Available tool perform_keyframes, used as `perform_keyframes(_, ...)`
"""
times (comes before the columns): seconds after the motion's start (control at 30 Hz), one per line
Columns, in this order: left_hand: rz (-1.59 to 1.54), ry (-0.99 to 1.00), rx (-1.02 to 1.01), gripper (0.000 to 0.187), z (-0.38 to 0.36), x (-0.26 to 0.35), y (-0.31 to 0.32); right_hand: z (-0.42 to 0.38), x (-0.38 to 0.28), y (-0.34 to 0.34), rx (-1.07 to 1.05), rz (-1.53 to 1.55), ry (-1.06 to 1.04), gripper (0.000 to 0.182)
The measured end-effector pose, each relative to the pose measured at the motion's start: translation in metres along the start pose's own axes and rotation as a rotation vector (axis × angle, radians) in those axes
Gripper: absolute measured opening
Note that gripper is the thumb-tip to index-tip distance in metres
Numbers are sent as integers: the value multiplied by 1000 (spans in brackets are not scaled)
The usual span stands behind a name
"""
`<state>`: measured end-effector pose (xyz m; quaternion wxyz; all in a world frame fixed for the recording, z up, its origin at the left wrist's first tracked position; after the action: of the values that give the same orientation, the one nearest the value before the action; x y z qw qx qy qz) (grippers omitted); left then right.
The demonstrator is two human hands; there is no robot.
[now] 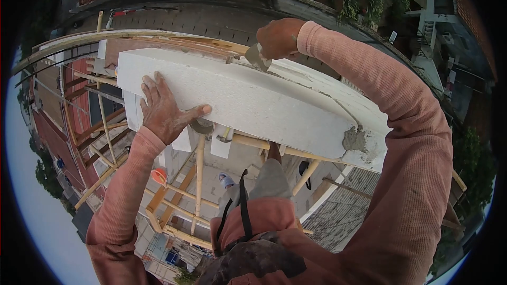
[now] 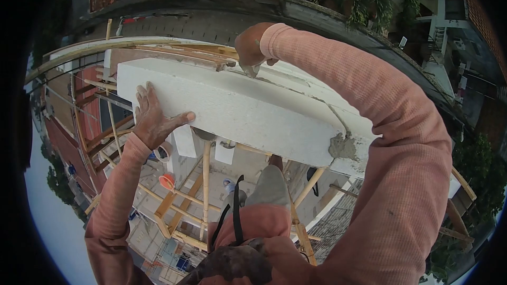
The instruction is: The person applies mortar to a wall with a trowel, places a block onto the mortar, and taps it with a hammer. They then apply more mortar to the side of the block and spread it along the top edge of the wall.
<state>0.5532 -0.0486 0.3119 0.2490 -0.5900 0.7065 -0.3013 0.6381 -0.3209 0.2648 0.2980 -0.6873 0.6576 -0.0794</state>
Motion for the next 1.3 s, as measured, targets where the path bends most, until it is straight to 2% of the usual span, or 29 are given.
perform_keyframes(0.2, 9, 23, 20, 153, 1, -2, 3, 2, 0, -25, -56, 21, -125, 38)
perform_keyframes(0.3, 13, 33, 25, 152, 0, 0, 1, 16, 22, -25, -158, 196, 71, 46)
perform_keyframes(0.4, 21, 41, 33, 151, 0, -4, 4, 13, 58, -20, -225, 314, 73, 54)
perform_keyframes(0.5, 5, 41, 22, 150, -2, -1, 2, -2, 97, 2, -78, 214, 9, 60)
perform_keyframes(0.67, 2, 40, 29, 150, -1, -4, 4, -3, 175, 78, -127, 393, 12, 60)
perform_keyframes(0.77, 6, 44, 37, 150, 1, -5, 6, 12, 189, 127, 15, 431, 13, 62)
perform_keyframes(0.83, 5, 47, 43, 150, 0, -4, 5, 16, 189, 146, 184, 313, -42, 61)
perform_keyframes(0.87, 1, 49, 43, 150, 0, -4, 4, 16, 190, 152, 268, 253, -69, 60)
perform_keyframes(1.0, -5, 57, 52, 150, 1, -7, 7, -16, 191, 142, 371, 292, -128, 64)
perform_keyframes(1.1, -13, 74, 68, 151, 2, -12, 10, -42, 195, 131, 325, 289, -103, 64)
perform_keyframes(1.3, -17, 95, 89, 151, 4, -14, 13, -83, 256, 161, 326, 216, 114, 60)
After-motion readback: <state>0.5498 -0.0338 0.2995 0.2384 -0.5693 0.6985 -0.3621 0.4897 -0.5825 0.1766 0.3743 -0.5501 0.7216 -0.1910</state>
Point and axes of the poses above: each hand's wrist, its own z-axis towards the middle knuckle, its own y-axis out of the palm, x = y × z, the point moved 4 cm from there along z, towards the middle knuckle, and after that the axes turned 10 degrees about y, right-handed, at the moved point
